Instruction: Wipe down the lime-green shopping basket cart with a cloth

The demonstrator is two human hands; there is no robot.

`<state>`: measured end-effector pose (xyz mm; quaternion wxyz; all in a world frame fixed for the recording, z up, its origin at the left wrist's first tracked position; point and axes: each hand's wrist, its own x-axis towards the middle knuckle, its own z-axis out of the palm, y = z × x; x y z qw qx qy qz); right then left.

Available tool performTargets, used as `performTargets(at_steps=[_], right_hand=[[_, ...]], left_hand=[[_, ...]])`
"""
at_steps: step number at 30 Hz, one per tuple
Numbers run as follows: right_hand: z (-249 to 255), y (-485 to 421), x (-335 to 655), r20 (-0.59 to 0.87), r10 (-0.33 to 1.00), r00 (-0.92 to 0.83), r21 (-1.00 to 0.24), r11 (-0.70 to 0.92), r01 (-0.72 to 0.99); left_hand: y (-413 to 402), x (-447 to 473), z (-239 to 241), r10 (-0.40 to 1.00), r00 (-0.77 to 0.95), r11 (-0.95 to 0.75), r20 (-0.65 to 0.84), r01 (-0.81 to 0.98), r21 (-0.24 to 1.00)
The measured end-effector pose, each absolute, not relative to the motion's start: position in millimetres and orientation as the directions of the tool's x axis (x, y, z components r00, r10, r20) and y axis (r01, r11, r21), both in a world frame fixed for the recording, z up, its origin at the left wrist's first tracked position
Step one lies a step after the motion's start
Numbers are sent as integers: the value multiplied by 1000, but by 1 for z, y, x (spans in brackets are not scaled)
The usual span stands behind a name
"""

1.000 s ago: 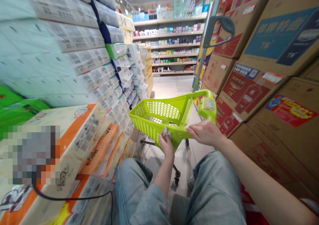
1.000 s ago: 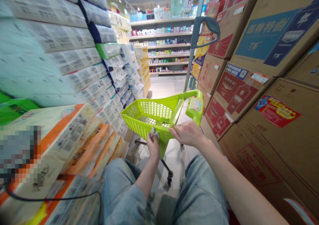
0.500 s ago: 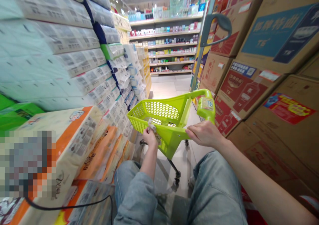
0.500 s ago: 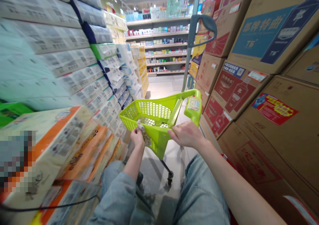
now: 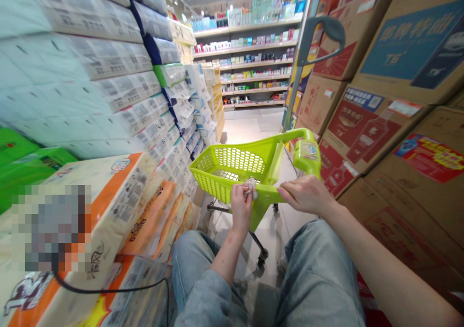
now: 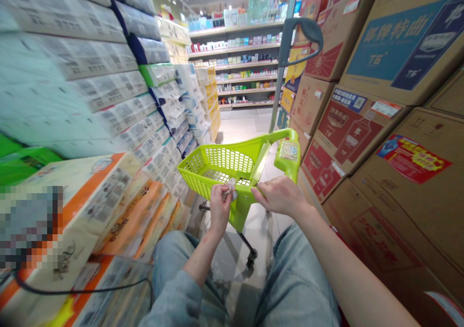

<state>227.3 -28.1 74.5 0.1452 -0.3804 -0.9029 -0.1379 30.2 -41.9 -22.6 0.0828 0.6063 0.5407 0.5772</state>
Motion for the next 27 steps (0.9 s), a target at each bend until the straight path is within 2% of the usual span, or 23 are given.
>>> performTargets(at_steps=[6, 9, 12, 15, 18, 20, 22, 23, 25, 27], right_hand=[[74, -27, 231, 380, 618, -689, 144, 696, 704], [74, -27, 229, 383, 615, -689, 149, 695, 704], [74, -27, 228, 386, 622, -681, 149, 687, 711], [75, -28, 227, 378, 636, -673, 140, 679, 721], [76, -30, 228, 352, 656, -667, 125, 674, 728], [77, -32, 228, 338, 668, -662, 118, 668, 735], [77, -32, 229, 338, 670, -661, 109, 669, 735], [77, -33, 229, 340, 667, -663, 104, 674, 732], [76, -32, 231, 350, 657, -668, 96, 685, 723], [74, -31, 235, 358, 646, -674, 95, 693, 715]], left_hand=[[-32, 18, -16, 778, -16, -449, 628, 685, 573], [-20, 2, -20, 793, 12, -415, 609, 742, 526], [-6, -24, -29, 822, -53, -303, 567, 803, 514], [3, -50, -34, 817, -215, -157, 535, 810, 565], [1, -54, -26, 727, -291, -212, 622, 767, 606], [-5, -41, -17, 710, -157, -390, 686, 724, 569], [-10, -25, -11, 739, 207, -597, 641, 643, 480], [-12, -18, -9, 724, 317, -651, 612, 608, 455], [-12, -12, -11, 697, 440, -701, 566, 584, 410], [-8, -17, -18, 691, 469, -702, 551, 617, 355]])
